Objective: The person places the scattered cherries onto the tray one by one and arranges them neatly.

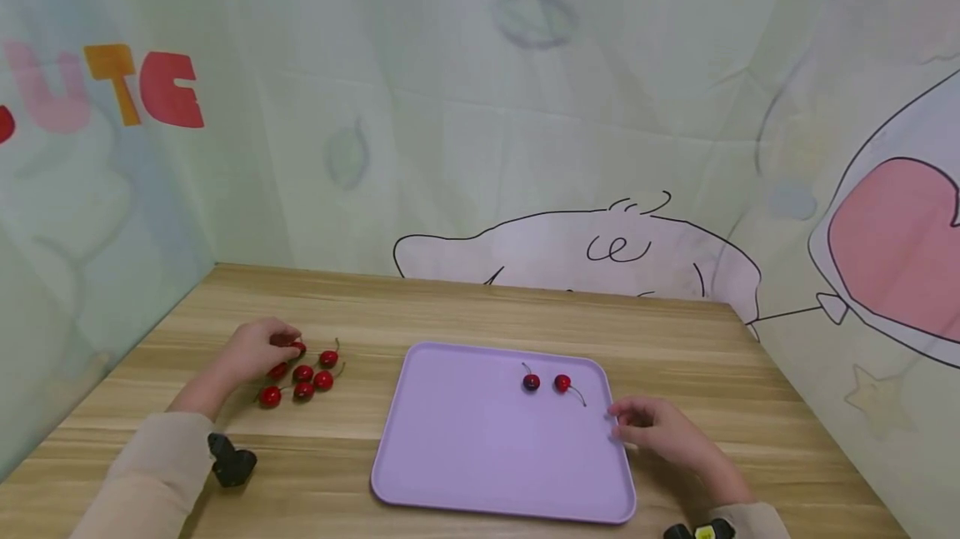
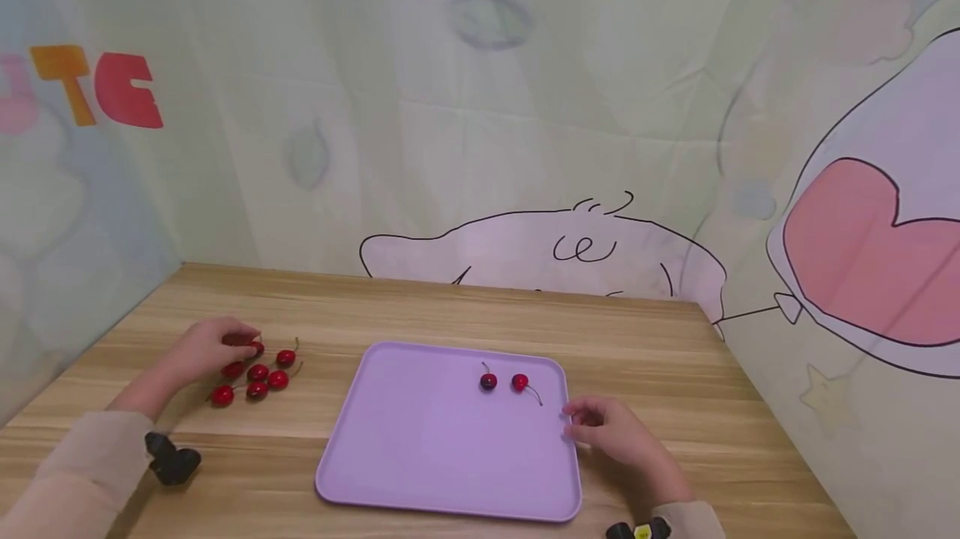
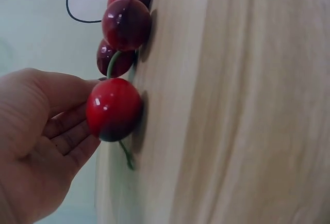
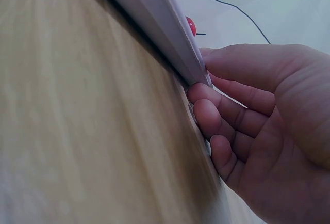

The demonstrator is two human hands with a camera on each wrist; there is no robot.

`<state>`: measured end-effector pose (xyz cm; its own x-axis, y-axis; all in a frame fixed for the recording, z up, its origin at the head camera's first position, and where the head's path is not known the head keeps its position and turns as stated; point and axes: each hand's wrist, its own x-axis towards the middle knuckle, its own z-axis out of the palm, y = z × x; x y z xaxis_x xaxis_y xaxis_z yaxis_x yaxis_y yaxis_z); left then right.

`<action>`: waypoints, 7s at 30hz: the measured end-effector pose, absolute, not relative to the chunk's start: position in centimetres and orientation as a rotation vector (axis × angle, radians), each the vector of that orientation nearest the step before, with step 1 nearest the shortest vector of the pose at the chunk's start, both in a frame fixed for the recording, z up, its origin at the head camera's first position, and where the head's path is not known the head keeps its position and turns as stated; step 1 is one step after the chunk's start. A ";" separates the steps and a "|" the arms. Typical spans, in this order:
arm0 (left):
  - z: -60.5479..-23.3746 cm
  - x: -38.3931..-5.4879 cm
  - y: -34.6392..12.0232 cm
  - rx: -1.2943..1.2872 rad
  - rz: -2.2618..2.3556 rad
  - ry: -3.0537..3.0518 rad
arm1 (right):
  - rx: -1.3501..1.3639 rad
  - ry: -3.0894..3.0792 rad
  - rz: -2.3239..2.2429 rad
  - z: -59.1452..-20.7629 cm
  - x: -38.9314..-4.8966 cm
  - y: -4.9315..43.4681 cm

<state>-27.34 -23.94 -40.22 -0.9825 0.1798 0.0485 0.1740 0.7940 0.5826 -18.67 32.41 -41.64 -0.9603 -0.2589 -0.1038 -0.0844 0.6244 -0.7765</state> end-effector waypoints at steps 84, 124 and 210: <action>-35.9 -26.2 -6.9 1.006 1.152 2.798 | -0.363 2.616 -1.303 -42.1 -19.0 32.8; -39.1 -26.6 -0.5 0.931 1.097 2.658 | -0.403 2.659 -1.248 -41.9 -18.9 32.7; -35.1 -27.1 -7.7 0.825 1.200 2.804 | -0.358 2.635 -1.268 -41.8 -18.9 32.6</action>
